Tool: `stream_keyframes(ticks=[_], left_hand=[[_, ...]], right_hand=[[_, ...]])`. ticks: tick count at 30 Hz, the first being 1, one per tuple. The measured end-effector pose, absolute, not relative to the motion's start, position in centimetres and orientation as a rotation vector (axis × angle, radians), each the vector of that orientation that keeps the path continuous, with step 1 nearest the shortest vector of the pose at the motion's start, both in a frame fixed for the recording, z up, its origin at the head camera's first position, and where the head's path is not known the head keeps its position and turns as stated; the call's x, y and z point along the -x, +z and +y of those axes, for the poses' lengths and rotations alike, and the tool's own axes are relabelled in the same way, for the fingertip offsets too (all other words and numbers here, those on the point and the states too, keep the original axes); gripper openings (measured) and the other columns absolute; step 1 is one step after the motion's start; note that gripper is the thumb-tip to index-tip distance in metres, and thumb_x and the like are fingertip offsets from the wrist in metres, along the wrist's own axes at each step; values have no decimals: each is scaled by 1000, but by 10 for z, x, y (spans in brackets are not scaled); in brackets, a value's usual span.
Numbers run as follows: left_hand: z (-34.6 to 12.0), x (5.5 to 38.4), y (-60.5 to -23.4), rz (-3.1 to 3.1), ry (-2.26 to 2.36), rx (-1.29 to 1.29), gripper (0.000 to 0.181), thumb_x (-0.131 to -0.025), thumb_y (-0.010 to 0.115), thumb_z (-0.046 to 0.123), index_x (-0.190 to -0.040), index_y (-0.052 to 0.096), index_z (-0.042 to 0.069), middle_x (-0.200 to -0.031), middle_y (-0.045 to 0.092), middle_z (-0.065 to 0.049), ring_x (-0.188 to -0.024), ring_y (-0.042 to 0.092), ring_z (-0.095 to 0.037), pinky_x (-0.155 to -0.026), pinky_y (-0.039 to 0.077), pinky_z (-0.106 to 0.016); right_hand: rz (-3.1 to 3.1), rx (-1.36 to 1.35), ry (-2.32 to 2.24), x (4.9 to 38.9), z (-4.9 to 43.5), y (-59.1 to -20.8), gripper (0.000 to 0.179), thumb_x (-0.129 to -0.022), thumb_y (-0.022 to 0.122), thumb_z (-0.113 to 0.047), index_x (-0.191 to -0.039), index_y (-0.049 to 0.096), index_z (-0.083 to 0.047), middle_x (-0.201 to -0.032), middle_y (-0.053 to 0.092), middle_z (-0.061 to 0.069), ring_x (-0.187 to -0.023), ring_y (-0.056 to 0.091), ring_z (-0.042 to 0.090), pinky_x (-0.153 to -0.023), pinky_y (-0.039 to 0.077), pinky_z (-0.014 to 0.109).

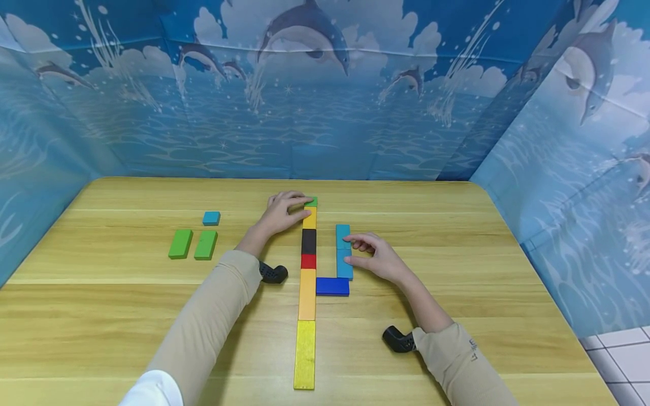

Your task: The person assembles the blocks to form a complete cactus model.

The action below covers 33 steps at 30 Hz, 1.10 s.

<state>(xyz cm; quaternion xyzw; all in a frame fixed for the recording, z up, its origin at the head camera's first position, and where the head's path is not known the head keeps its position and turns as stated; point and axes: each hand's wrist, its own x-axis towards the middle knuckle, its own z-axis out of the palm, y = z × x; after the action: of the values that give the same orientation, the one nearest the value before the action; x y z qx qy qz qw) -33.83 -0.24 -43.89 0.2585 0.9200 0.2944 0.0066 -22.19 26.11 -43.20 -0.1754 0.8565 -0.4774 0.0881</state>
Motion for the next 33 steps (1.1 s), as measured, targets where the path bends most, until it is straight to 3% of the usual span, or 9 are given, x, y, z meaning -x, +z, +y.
stream_keyframes(ticks=[16,25,33], left_hand=[[-3,337,-436,2868,963,-813,43,-90,53,42,-130,53,26,-132,46,-1,-125,35,-21,-103,19,-42],[-12,333,-434,2807,1287,-769,47,-86,61,39,-128,55,19,-136,43,-8,-129,30,-28,-107,12,-49],[-38,320,-417,2867,1372,-785,50,-85,64,33,-131,51,21,-136,47,-4,-130,32,-26,-105,12,-51]], right_hand=[[2544,524,-1423,222,261,-430,43,-84,67,-18,-123,55,-7,-103,51,11,-91,43,25,-74,37,27],[2542,530,-1429,221,260,-431,43,-84,66,-18,-124,55,-7,-103,52,11,-91,43,25,-73,37,26],[2546,524,-1433,221,260,-431,43,-84,67,-18,-124,55,-7,-103,52,11,-91,43,25,-73,38,26]])
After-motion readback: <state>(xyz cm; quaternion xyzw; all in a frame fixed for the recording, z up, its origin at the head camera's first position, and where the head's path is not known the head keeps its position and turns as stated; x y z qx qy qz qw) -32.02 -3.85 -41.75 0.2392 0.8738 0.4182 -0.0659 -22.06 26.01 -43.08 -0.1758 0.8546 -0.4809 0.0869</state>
